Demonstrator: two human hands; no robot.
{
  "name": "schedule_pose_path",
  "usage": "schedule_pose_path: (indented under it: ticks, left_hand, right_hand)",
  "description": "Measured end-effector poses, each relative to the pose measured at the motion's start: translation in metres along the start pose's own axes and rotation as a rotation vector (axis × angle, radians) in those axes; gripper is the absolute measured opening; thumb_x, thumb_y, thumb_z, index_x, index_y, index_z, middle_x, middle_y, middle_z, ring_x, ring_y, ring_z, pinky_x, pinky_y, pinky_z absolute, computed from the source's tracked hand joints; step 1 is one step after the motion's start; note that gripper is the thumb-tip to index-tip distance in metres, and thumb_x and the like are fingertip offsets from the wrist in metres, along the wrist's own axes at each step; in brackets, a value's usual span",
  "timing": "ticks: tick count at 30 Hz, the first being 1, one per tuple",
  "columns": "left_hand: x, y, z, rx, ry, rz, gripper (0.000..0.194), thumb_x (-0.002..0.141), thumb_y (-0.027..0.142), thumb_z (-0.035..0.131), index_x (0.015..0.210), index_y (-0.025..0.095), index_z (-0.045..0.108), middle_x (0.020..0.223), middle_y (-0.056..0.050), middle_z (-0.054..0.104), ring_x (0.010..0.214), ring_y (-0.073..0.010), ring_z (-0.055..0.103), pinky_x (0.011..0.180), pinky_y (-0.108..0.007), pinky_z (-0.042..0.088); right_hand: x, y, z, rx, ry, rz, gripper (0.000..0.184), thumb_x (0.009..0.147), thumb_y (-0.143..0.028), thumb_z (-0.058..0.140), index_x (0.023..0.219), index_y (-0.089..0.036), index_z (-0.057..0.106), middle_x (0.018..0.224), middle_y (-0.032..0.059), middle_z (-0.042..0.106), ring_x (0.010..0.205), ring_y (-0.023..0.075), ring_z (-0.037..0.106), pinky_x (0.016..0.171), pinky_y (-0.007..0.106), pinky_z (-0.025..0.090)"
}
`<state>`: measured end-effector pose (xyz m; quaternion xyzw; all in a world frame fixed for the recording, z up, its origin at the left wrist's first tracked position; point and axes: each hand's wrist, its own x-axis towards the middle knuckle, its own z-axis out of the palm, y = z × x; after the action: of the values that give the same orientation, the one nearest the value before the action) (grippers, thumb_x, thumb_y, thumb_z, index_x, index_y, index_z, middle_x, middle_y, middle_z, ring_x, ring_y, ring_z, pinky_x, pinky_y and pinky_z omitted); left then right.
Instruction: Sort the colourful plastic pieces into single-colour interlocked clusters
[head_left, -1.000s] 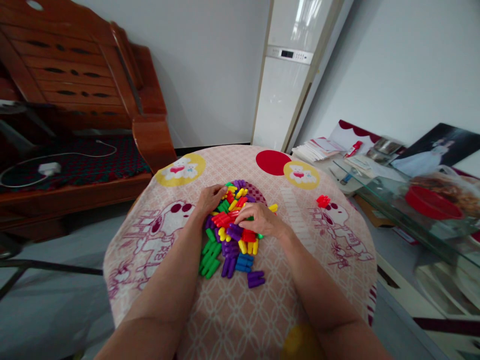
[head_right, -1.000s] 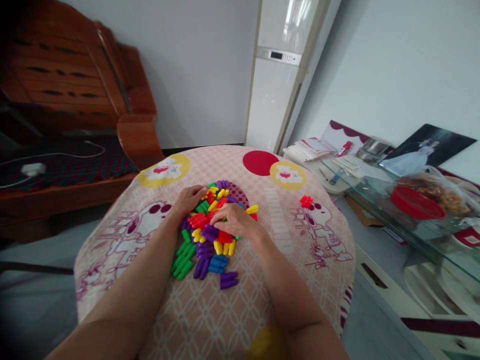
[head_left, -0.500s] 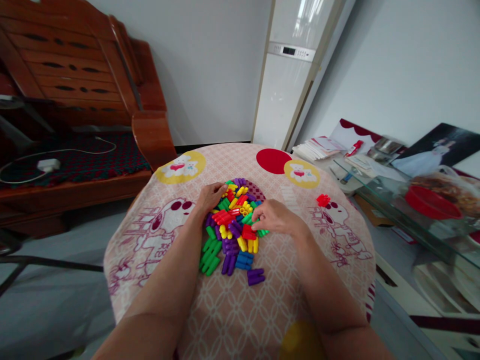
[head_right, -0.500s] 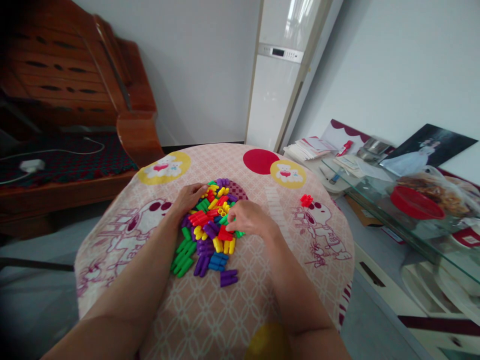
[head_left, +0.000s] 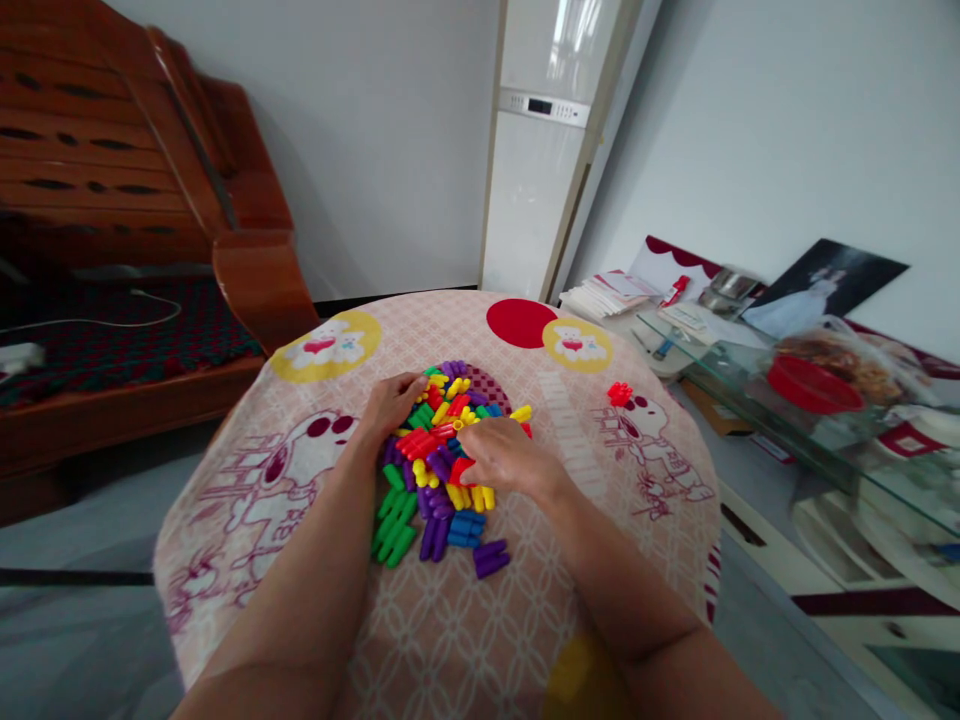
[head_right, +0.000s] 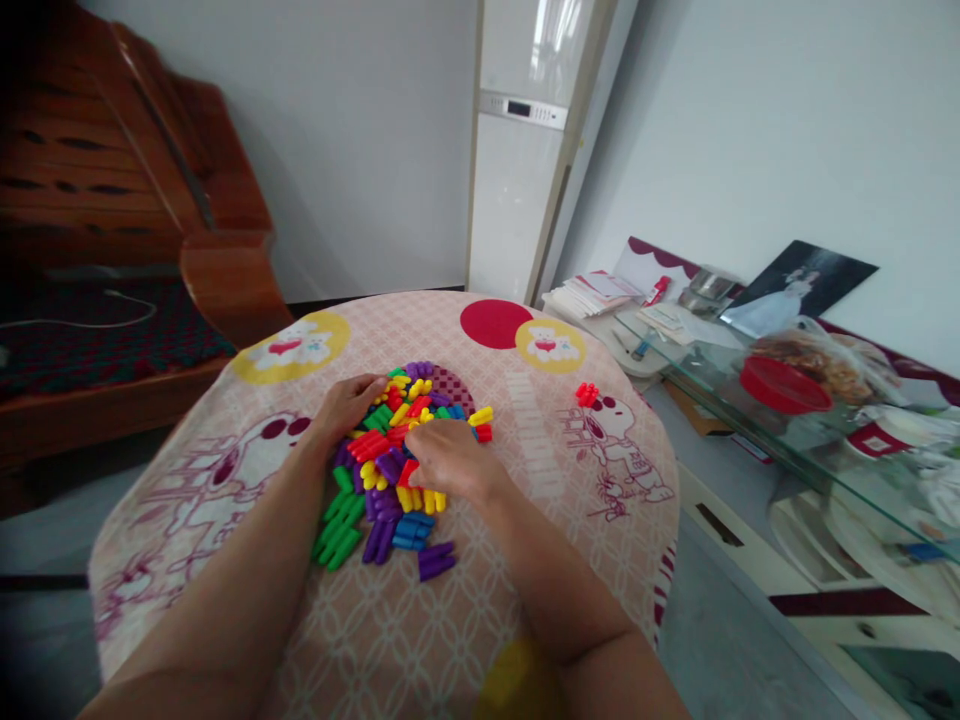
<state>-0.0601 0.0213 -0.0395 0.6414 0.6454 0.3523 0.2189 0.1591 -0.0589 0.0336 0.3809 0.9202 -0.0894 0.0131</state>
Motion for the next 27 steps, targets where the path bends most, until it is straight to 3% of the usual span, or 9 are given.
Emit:
schedule_pose_path:
  ticks: [4, 7, 11, 15, 17, 20, 27]
  left_hand:
    - [-0.001, 0.002, -0.001, 0.025, -0.002, -0.013, 0.055, 0.085, 0.052, 0.043, 0.108, 0.013, 0.076, 0.094, -0.006, 0.076, 0.089, -0.0237, 0.065, 0.075, -0.027, 0.047]
    - [-0.002, 0.002, -0.001, 0.023, -0.001, -0.007, 0.055, 0.085, 0.052, 0.043, 0.109, 0.014, 0.075, 0.094, -0.005, 0.076, 0.089, -0.0234, 0.065, 0.075, -0.027, 0.047]
    - [-0.002, 0.002, -0.002, 0.013, 0.001, 0.000, 0.055, 0.085, 0.053, 0.043, 0.107, 0.014, 0.076, 0.091, -0.005, 0.076, 0.087, -0.0235, 0.065, 0.073, -0.026, 0.047]
    - [-0.001, 0.001, -0.002, 0.002, -0.002, 0.010, 0.054, 0.084, 0.053, 0.044, 0.103, 0.015, 0.077, 0.091, -0.006, 0.077, 0.087, -0.0243, 0.064, 0.072, -0.027, 0.047]
    - [-0.001, 0.001, -0.001, -0.004, 0.003, 0.011, 0.053, 0.084, 0.053, 0.044, 0.104, 0.015, 0.077, 0.091, -0.005, 0.077, 0.087, -0.0246, 0.064, 0.072, -0.027, 0.047]
    - [-0.001, 0.001, 0.000, 0.000, 0.010, -0.001, 0.053, 0.083, 0.052, 0.045, 0.104, 0.015, 0.077, 0.089, -0.005, 0.077, 0.086, -0.0240, 0.064, 0.071, -0.027, 0.047]
    - [-0.001, -0.001, 0.001, -0.015, 0.008, 0.010, 0.055, 0.084, 0.053, 0.044, 0.106, 0.015, 0.077, 0.089, -0.005, 0.076, 0.085, -0.0228, 0.064, 0.071, -0.026, 0.047]
  right_hand:
    - [0.006, -0.002, 0.002, 0.138, 0.125, 0.009, 0.010, 0.081, -0.020, 0.064, 0.090, -0.017, 0.067, 0.083, 0.0046, 0.070, 0.079, 0.0177, 0.063, 0.068, 0.025, 0.039]
    - [0.003, 0.015, -0.009, 0.289, 0.281, 0.092, 0.014, 0.077, -0.013, 0.060, 0.088, -0.017, 0.069, 0.078, 0.0026, 0.070, 0.073, 0.0153, 0.061, 0.066, 0.024, 0.039]
    - [-0.021, 0.076, -0.029, 0.394, 0.562, 0.292, 0.019, 0.074, -0.014, 0.057, 0.082, -0.017, 0.074, 0.079, 0.0038, 0.073, 0.074, 0.0159, 0.064, 0.068, 0.024, 0.044]
    - [-0.066, 0.144, -0.039, 0.197, 0.814, 0.753, 0.027, 0.073, -0.014, 0.056, 0.089, -0.015, 0.077, 0.089, 0.0096, 0.076, 0.082, 0.0201, 0.067, 0.075, 0.028, 0.048]
    - [-0.087, 0.167, -0.038, 0.049, 0.820, 0.990, 0.030, 0.074, -0.013, 0.055, 0.093, -0.014, 0.078, 0.092, 0.0133, 0.075, 0.087, 0.0237, 0.067, 0.079, 0.031, 0.048]
    - [-0.106, 0.187, -0.026, -0.050, 0.742, 1.198, 0.031, 0.074, -0.009, 0.053, 0.091, -0.012, 0.079, 0.090, 0.0180, 0.073, 0.090, 0.0274, 0.066, 0.079, 0.035, 0.048]
    - [-0.101, 0.208, 0.014, -0.058, 0.677, 1.249, 0.040, 0.080, -0.008, 0.046, 0.106, -0.008, 0.075, 0.102, 0.0221, 0.072, 0.096, 0.0294, 0.066, 0.081, 0.035, 0.046]
